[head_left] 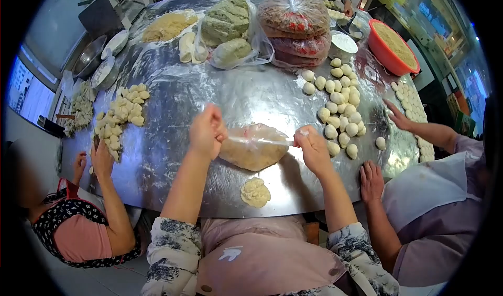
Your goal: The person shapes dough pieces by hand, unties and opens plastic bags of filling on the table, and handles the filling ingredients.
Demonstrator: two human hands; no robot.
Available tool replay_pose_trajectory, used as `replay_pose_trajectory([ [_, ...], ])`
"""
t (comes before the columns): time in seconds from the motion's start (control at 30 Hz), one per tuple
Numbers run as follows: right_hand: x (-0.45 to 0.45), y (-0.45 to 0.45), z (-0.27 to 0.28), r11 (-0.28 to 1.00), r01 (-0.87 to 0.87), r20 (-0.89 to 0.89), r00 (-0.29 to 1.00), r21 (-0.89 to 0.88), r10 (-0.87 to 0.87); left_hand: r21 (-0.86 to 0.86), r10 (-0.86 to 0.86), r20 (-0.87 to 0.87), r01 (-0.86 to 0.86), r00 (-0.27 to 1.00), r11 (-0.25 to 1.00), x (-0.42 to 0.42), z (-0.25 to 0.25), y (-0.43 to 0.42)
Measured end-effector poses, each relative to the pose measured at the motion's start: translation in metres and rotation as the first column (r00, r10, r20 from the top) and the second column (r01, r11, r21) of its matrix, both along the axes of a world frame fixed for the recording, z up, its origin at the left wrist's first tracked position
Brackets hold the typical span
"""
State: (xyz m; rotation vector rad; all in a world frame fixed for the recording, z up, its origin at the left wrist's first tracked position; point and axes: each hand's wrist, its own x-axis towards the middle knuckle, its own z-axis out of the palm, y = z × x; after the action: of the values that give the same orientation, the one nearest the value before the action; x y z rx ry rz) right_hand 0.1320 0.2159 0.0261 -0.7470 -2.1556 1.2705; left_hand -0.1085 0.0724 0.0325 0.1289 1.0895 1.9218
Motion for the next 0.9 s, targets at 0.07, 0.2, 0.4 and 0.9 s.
replay_pose_trajectory([
  [0.07, -0.011, -0.001, 0.026, 0.992, -0.02, 0.008, 1.0, 0.128, 0.019, -0.161, -0.212, -0.356, 0.164, 0.91, 0.973, 0.022, 0.03, -0.004],
  [0.2, -0.057, -0.027, 0.081, 0.949, -0.302, -0.004, 0.953, -0.09, 0.302, -0.356, -0.436, -0.81, 0.261, 0.392, 0.897, 0.065, 0.049, 0.0],
  [0.4, -0.069, -0.029, 0.053, 0.954, -0.264, -0.115, 0.962, -0.144, 0.249, -0.363, -0.403, -0.493, 0.239, 0.771, 0.901, 0.057, 0.032, -0.007],
  [0.9, -0.074, -0.064, 0.008, 0.992, -0.117, 0.195, 0.973, -0.054, 0.126, -0.03, 0.026, 0.204, -0.021, 0.979, 0.999, 0.055, 0.051, 0.024],
])
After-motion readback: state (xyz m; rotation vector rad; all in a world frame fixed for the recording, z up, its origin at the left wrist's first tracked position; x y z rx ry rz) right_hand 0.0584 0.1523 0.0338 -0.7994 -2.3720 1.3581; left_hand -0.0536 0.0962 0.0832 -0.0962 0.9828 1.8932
